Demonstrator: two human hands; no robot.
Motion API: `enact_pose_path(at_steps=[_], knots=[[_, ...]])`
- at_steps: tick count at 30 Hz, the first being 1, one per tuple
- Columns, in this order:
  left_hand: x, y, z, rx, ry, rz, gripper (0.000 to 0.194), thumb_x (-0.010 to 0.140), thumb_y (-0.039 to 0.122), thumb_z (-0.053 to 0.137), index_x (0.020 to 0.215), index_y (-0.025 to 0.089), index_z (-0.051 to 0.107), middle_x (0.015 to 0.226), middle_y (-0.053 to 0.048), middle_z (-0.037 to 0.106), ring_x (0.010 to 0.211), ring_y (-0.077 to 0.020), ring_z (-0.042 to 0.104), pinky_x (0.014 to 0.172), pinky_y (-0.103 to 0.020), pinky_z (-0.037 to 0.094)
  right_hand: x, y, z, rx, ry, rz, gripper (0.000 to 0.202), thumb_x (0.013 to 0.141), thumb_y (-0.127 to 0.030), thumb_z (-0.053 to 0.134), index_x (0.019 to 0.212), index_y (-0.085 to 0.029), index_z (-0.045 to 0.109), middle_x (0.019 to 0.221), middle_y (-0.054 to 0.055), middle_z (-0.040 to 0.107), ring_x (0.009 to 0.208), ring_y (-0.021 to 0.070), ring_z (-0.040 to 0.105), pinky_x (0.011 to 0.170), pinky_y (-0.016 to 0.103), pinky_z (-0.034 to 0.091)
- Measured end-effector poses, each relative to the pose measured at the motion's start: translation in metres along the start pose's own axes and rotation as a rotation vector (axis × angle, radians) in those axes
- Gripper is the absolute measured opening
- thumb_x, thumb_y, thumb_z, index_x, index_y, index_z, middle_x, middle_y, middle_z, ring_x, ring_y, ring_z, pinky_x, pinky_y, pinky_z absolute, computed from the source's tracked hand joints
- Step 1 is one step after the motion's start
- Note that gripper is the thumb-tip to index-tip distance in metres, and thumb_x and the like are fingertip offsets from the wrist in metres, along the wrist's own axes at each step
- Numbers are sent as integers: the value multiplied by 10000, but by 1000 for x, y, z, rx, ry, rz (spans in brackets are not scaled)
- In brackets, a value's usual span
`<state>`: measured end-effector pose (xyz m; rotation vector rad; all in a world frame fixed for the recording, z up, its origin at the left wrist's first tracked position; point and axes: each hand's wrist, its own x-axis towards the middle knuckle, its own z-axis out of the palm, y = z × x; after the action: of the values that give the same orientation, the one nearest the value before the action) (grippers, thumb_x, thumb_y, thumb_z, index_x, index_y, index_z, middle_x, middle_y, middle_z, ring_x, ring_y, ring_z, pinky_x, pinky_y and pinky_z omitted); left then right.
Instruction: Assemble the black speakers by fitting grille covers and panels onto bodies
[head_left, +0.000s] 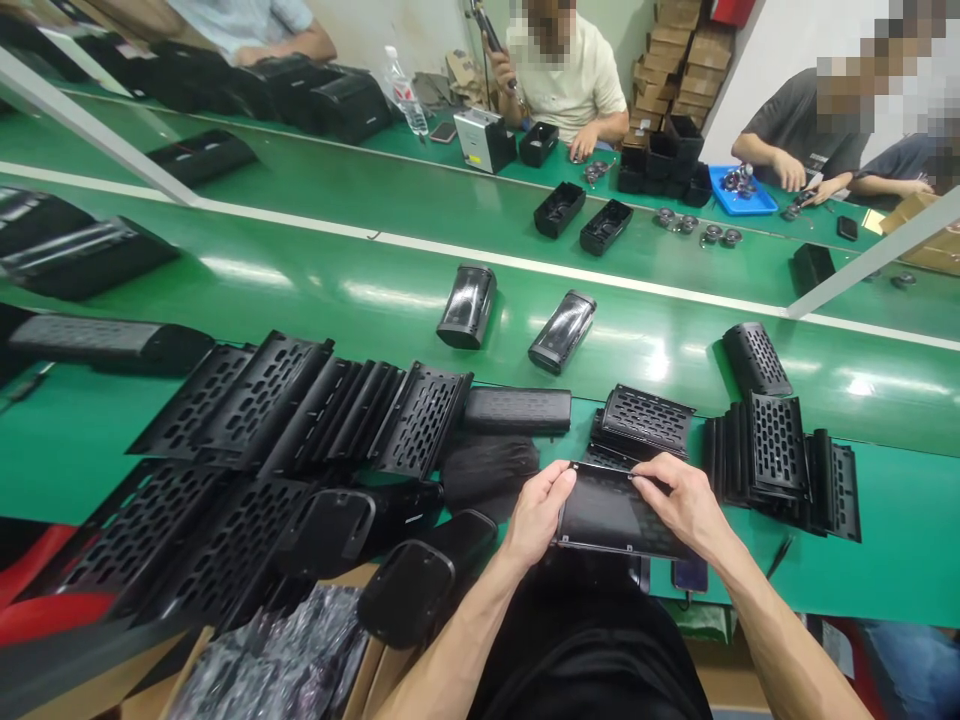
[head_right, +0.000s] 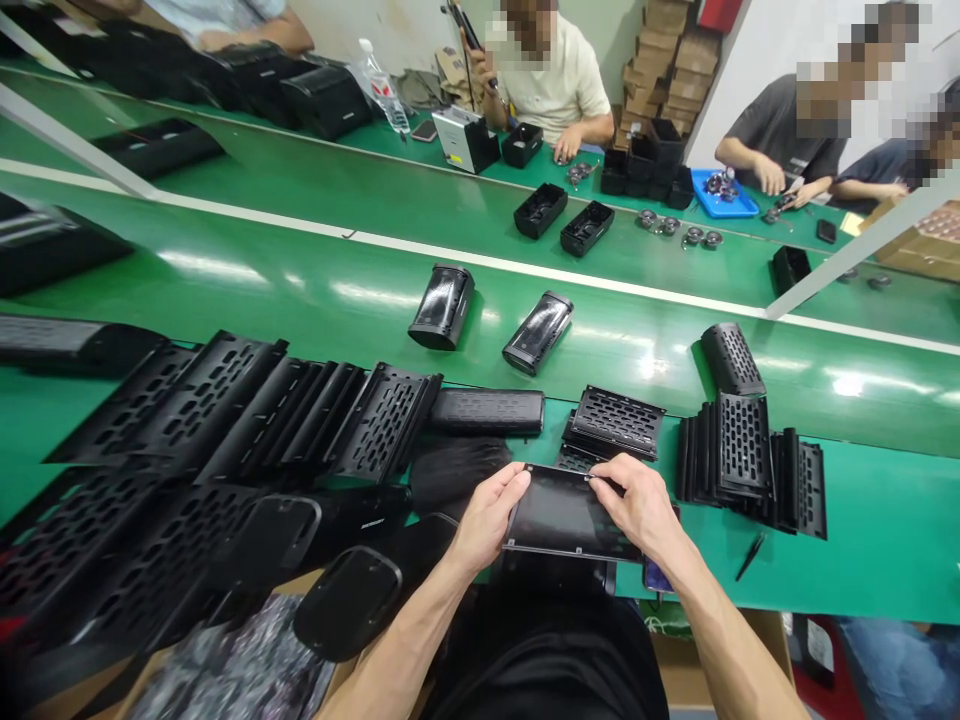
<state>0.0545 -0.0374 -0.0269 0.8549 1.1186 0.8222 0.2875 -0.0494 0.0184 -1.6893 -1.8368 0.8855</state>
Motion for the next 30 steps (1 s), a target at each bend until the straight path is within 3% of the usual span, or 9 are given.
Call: enact_pose_path(at_steps=[4,8,11,17,20,23,26,30], knots=[[-1,-3,-3,-42,-36,21,471,881,609,674,953,147,727,768,-14,646,696,-155,552,667,-256,463,-3,0,-7,62,-37,28,177,926,-345,669,1046,-284,785,996,47,771,944,254,726,875,389,558],[-3,-3,-5,-86,-12,40,508,865,627,691,1021,146,743,824,-32,673,734,-169,572,688,-262,473,-11,8,-17,237,35,134,345,877,-428,738,1184,-271,747,1065,62,764,1005,262,716,929,404,559],[-6,-3,-6,-132,19,43,522,855,632,700,1047,150,750,833,-40,698,767,-186,607,704,-267,482,-23,20,-19,405,98,284,507,836,-572,761,1221,-243,729,1087,90,770,1003,268,710,867,386,576],[-11,-5,-7,-88,66,116,515,872,636,669,1055,164,764,900,-62,740,867,-230,655,772,-295,503,-49,32,-5,656,60,484,589,774,-757,736,1010,-219,784,708,42,707,633,214,636,614,344,552],[-12,-7,-8,-19,67,185,480,885,623,662,1006,172,775,953,-71,747,929,-246,660,860,-317,503,-52,25,-3,715,39,531,619,737,-807,725,910,-216,789,643,42,685,606,236,632,574,359,539],[-17,-8,-6,-73,56,181,472,860,625,692,980,174,770,929,-68,739,891,-243,658,841,-325,506,-48,15,-6,750,26,536,625,720,-821,722,866,-217,787,671,62,710,657,274,668,589,384,547],[-23,-3,-5,-303,-22,98,568,822,713,681,982,174,761,879,-69,733,796,-234,651,776,-341,519,-44,8,-13,820,1,521,586,715,-786,752,852,-217,784,699,75,731,692,294,696,617,400,563],[-21,7,-8,-513,-215,-60,739,810,859,554,883,149,748,757,-69,701,699,-207,624,708,-316,495,-37,5,-21,867,-51,501,536,706,-749,784,806,-222,777,701,82,737,686,291,705,616,393,574]])
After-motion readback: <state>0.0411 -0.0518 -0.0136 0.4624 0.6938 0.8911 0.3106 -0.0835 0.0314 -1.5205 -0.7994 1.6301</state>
